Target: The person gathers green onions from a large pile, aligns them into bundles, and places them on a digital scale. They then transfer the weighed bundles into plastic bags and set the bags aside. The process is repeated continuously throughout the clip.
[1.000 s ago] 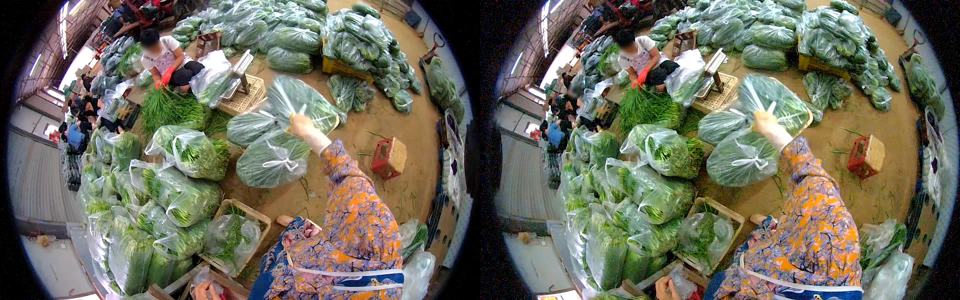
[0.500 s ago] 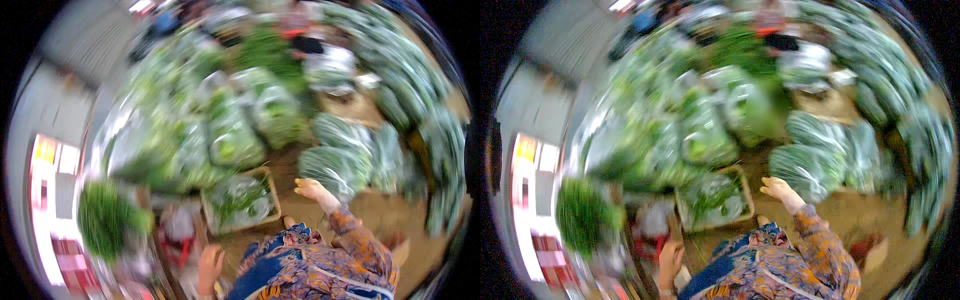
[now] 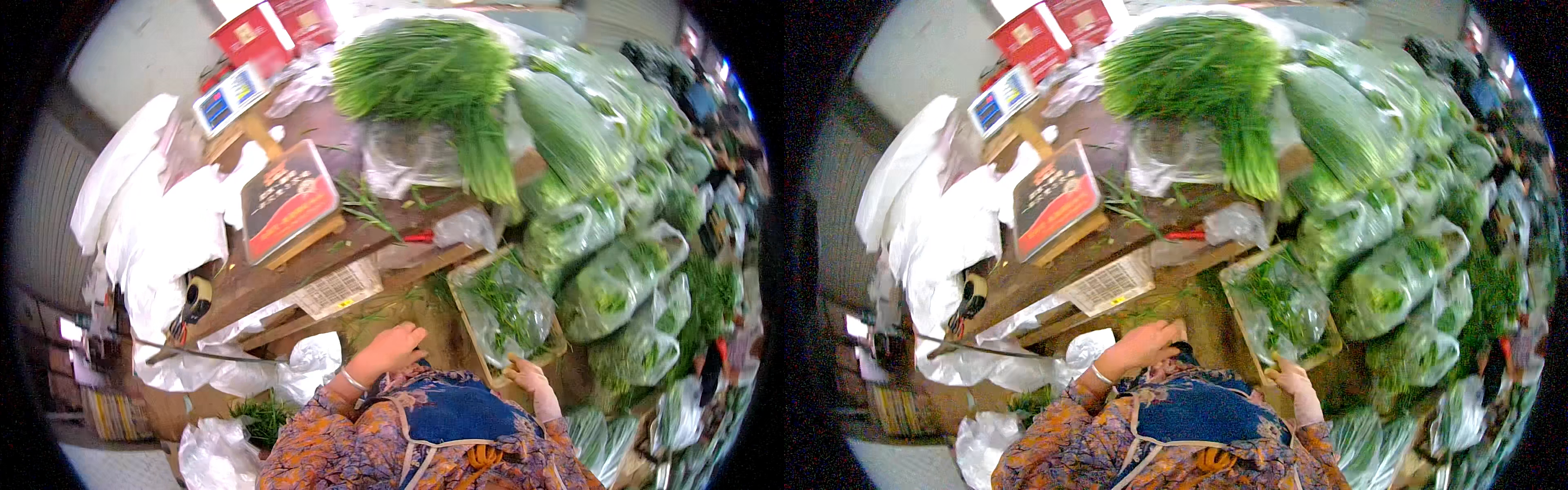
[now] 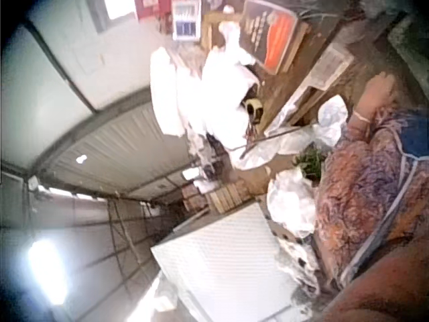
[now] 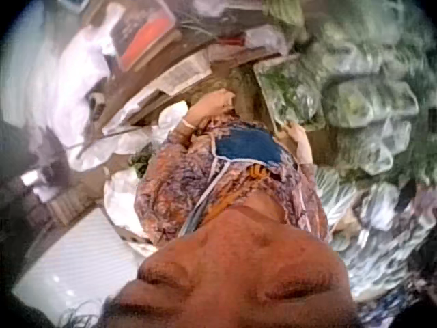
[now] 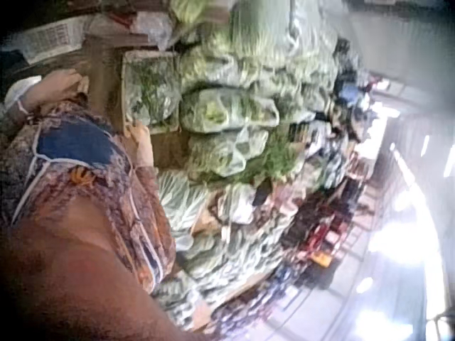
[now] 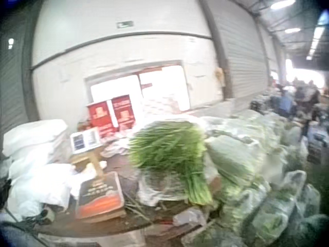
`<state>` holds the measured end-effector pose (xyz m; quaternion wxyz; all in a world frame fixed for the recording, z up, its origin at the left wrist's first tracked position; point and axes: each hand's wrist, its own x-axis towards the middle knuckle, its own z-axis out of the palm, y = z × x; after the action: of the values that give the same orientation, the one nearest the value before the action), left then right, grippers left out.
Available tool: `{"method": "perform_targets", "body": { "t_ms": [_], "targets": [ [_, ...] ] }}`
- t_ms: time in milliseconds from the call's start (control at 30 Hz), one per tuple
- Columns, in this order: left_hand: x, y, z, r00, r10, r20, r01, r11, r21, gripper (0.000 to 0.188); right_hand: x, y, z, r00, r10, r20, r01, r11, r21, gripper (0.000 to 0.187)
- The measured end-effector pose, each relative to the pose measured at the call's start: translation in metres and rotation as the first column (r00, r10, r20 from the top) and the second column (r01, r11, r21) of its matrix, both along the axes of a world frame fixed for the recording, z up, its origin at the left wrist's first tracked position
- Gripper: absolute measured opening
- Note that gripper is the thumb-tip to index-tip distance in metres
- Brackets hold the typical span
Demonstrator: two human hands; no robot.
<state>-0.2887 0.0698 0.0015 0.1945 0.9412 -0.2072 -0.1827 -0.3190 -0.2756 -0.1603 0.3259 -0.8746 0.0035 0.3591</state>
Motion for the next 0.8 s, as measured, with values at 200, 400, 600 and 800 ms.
{"method": "perform_targets", "body": {
  "t_ms": [200, 400, 600, 800],
  "targets": [
    [0.074, 0.123, -0.002, 0.899, 0.292, 0.327, -0.166, 0.917, -0.363, 0.024, 0.092, 0.07, -0.001, 0.982, -0.084, 0.172, 0.07, 0.994, 0.089, 0.053],
    [0.161, 0.329, 0.039, 0.417, 0.878, 0.234, -0.524, 0.443, -0.728, 0.014, 0.142, 0.203, 0.041, 0.978, 0.208, -0.023, -0.202, 0.967, 0.153, 0.054],
    [0.198, 0.499, 0.008, 0.17, 0.837, 0.52, -0.694, 0.477, -0.539, 0.022, 0.173, 0.288, 0.072, 0.923, 0.383, -0.04, -0.381, 0.923, 0.051, 0.055],
    [0.193, 0.537, 0.0, 0.13, 0.746, 0.653, -0.745, 0.508, -0.432, 0.026, 0.206, 0.278, -0.016, 0.642, -0.389, -0.661, 0.488, 0.872, -0.04, 0.05]
  ]
}}
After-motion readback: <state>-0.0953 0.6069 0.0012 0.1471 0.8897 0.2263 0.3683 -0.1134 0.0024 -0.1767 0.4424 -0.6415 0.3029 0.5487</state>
